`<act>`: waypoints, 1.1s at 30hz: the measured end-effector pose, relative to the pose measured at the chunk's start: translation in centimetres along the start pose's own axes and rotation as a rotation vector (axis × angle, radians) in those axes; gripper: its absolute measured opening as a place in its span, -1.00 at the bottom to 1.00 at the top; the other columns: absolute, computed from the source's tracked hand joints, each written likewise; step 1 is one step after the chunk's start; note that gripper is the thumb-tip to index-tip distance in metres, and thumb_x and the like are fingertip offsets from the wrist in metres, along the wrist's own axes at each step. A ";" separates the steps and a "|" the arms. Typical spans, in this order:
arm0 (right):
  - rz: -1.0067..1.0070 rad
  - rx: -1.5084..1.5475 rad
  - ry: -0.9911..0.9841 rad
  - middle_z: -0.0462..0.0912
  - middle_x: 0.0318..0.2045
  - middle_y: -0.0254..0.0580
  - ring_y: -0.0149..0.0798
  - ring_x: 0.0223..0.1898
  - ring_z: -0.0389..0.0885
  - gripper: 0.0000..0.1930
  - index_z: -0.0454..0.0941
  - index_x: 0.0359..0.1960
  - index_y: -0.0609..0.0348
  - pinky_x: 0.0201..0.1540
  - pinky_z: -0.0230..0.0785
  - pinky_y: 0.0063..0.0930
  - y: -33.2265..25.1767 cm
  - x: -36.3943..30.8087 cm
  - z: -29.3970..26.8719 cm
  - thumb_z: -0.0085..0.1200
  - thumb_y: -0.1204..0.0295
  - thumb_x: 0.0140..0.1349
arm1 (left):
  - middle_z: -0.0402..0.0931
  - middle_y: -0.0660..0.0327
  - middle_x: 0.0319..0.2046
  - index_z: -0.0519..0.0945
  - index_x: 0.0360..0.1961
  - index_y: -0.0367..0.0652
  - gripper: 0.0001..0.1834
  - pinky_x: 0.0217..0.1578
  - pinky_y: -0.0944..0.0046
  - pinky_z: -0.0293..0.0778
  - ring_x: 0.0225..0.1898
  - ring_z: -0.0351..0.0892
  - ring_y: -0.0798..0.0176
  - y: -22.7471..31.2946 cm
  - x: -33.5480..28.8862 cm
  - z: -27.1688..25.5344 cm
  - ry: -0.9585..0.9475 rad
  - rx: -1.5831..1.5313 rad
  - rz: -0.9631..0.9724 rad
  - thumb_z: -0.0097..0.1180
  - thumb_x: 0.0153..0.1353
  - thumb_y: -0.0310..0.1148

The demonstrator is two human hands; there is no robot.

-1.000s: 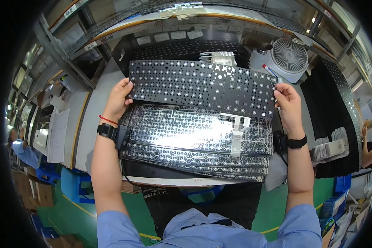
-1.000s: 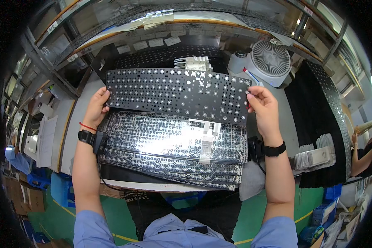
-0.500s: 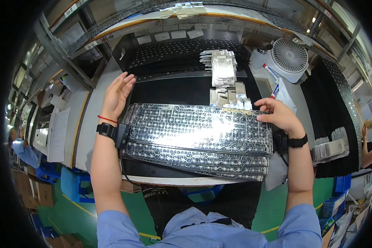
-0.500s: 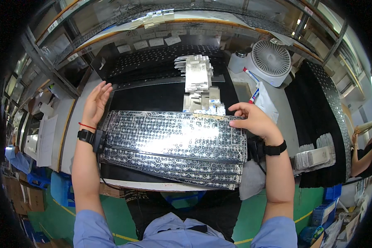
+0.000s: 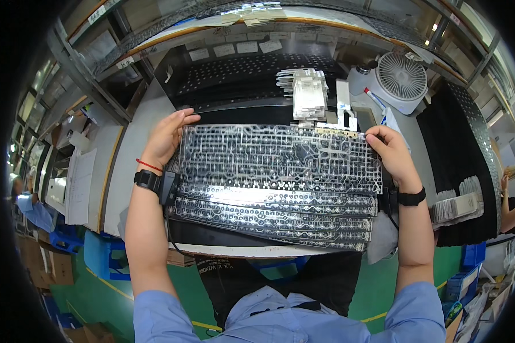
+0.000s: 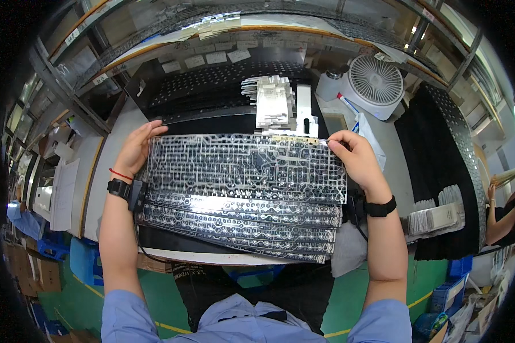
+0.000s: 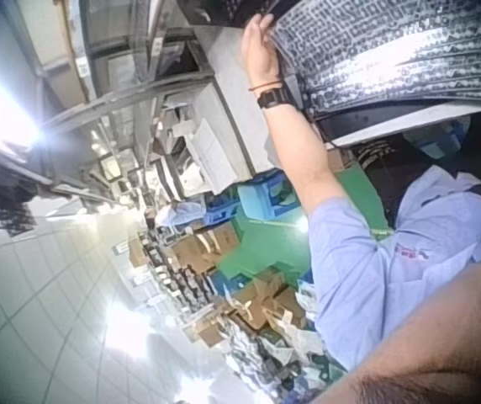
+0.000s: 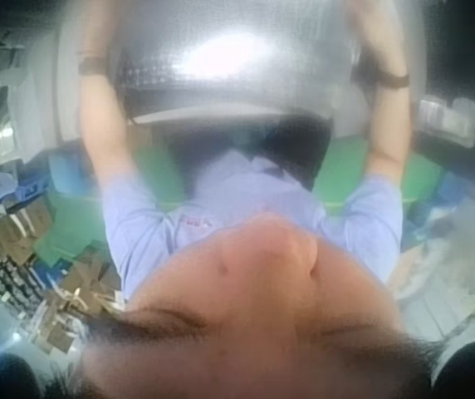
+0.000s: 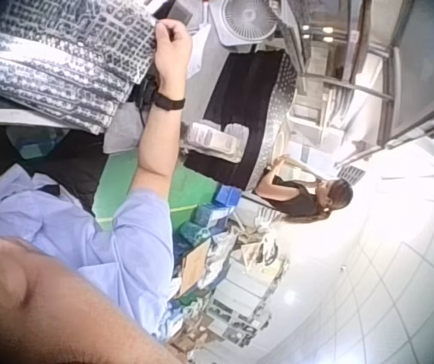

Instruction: Assembling and inspecting multiple layers of a computer keyboard component.

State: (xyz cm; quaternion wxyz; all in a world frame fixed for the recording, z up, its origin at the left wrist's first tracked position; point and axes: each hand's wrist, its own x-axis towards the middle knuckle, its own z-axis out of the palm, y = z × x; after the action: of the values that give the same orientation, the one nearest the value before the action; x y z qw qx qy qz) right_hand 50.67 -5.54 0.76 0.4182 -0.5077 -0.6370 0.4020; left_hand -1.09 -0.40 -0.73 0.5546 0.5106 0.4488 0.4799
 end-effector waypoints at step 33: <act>-0.100 0.379 0.244 0.61 -0.46 -0.42 -0.58 -0.50 0.49 -0.84 0.53 -0.16 0.17 -0.42 0.28 -0.71 -1.0 -0.1 0.0 0.00 0.35 0.43 | 0.54 0.35 -0.48 0.53 -0.16 -0.13 -0.69 -0.57 0.55 0.22 -0.55 0.44 0.49 0.6 -0.2 0.7 0.222 -0.195 0.157 -0.06 0.46 -0.10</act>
State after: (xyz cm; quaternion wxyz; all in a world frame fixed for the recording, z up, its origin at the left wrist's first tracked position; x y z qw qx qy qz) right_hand 50.39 -5.81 1.70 0.5993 -0.4328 -0.5192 0.4290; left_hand -0.50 -0.66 -0.07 0.5092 0.4318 0.4173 0.6166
